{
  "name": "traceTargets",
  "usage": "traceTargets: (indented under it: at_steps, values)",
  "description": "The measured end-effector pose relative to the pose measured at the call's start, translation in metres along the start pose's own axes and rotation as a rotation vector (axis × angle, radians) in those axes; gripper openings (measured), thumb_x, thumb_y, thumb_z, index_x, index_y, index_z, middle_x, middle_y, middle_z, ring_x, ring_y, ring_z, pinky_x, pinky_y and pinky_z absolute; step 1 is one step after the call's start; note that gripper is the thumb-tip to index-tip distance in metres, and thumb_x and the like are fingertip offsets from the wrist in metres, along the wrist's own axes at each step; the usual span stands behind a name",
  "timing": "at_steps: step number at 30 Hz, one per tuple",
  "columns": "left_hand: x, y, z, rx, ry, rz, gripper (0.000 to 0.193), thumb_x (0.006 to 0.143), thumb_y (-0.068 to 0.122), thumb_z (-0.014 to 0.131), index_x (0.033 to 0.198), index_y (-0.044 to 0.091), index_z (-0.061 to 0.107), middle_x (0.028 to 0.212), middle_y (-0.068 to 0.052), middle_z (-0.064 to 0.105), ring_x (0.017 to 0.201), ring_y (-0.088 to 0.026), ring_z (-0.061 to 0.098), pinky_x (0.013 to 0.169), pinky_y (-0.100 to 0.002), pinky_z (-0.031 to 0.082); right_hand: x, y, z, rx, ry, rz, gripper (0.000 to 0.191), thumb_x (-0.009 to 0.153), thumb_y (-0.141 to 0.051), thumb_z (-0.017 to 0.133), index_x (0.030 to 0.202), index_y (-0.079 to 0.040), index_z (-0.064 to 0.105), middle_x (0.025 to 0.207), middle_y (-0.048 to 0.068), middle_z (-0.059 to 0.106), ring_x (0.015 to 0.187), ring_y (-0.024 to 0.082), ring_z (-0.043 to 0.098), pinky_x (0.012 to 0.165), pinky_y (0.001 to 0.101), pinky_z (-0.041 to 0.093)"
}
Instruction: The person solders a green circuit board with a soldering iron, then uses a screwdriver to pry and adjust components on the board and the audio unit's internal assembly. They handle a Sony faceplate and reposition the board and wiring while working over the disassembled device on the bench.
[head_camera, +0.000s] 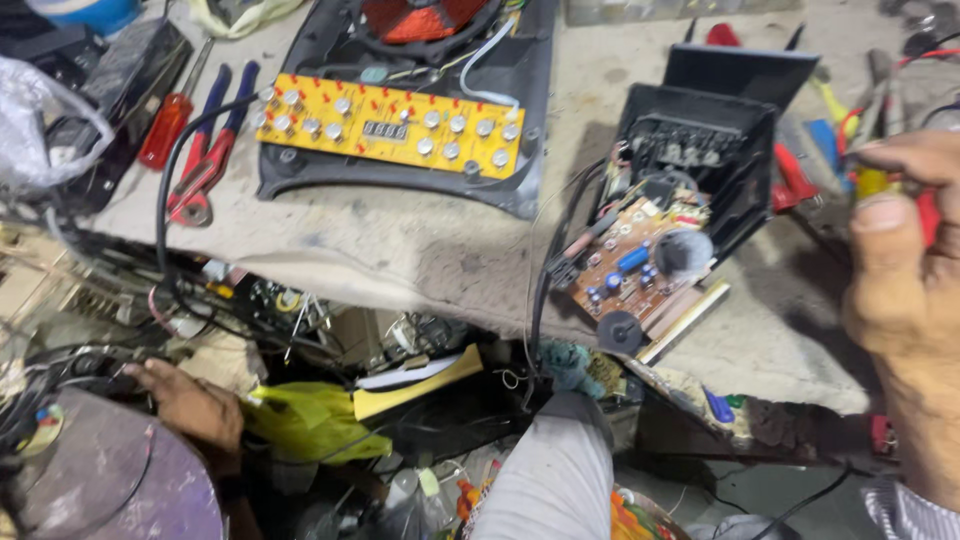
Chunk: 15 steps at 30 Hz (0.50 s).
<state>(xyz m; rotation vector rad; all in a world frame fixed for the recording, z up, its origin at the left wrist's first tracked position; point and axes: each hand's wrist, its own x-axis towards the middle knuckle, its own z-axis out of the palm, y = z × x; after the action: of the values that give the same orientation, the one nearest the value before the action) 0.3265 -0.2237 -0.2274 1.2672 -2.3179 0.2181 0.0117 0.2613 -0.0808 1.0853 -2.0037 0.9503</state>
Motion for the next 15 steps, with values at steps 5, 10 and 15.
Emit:
traceTargets:
  at_steps: [5,10,15]
  values:
    - [0.008,0.007,-0.018,-0.064,-0.048,0.009,0.076,0.099,0.017,0.052,0.162,-0.018,0.026,0.165,-0.044,0.024,0.124,-0.060,0.057,0.104,-0.053,0.053,0.005,0.001,-0.006,-0.102,0.028,-0.022,0.031,0.119,-0.028,0.059,0.120,0.001,0.068,0.118,0.017,0.068,0.106,0.027,0.058,0.099,0.0344,0.044]
    - [0.008,0.009,-0.021,0.173,-0.053,0.121,0.076,0.097,0.024,0.051,0.155,-0.021,0.030,0.161,-0.043,0.027,0.122,-0.059,0.058,0.102,-0.052,0.054,0.012,-0.010,-0.006,-0.068,0.058,-0.043,0.033,0.112,-0.029,0.057,0.115,0.003,0.067,0.113,0.019,0.068,0.105,0.030,0.063,0.097,0.0376,0.047]
    - [-0.008,0.016,-0.006,-0.105,0.228,0.225,0.058,0.105,0.014,0.052,0.146,-0.025,0.042,0.143,-0.050,0.041,0.131,-0.059,0.052,0.114,-0.051,0.052,0.011,-0.013,-0.007,-0.042,0.082,-0.015,0.033,0.109,-0.028,0.057,0.115,0.002,0.067,0.114,0.019,0.067,0.101,0.030,0.063,0.092,0.0374,0.049]
